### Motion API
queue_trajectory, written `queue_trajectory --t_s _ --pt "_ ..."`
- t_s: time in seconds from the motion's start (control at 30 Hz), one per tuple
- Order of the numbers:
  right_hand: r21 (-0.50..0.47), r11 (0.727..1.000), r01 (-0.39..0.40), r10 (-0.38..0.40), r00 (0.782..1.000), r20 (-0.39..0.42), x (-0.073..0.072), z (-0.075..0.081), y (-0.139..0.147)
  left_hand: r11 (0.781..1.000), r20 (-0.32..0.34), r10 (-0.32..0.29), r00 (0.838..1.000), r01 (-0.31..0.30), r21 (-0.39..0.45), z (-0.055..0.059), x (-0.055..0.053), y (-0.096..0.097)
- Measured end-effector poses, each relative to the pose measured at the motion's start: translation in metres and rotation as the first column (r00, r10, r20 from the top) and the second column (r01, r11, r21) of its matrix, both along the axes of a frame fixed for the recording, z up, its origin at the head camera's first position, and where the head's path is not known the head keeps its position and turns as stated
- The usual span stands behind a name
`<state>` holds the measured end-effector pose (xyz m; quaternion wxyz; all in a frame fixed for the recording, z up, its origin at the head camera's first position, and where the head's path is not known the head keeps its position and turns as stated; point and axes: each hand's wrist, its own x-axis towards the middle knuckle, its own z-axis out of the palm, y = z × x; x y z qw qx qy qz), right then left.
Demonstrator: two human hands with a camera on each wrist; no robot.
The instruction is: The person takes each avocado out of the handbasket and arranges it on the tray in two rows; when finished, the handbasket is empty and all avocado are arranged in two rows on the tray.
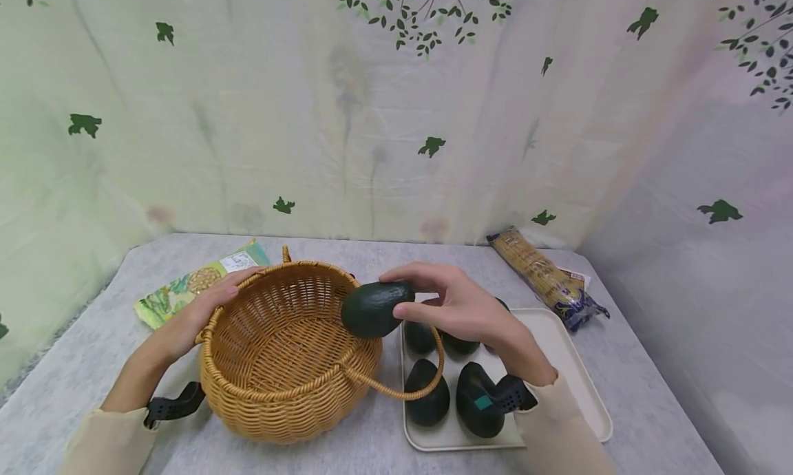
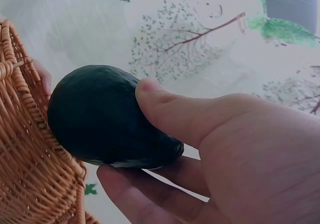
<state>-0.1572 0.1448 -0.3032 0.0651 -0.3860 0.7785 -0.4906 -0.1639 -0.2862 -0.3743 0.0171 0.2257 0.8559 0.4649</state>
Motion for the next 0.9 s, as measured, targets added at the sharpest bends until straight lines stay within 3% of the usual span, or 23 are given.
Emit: queue_trajectory --t_s 0.27,0.9 --pt "-0.024 1.0 0.017 -0.017 0.999 0.029 0.006 -0.007 0.017 1.0 0.007 0.006 1.0 -0.006 0.003 0.0 0.001 0.0" --pt "-0.024 0.998 0.06 -0.059 0.998 0.013 0.021 -0.015 0.049 1.0 -0.007 -0.001 1.0 0.001 0.011 -0.002 0.001 -0.001"
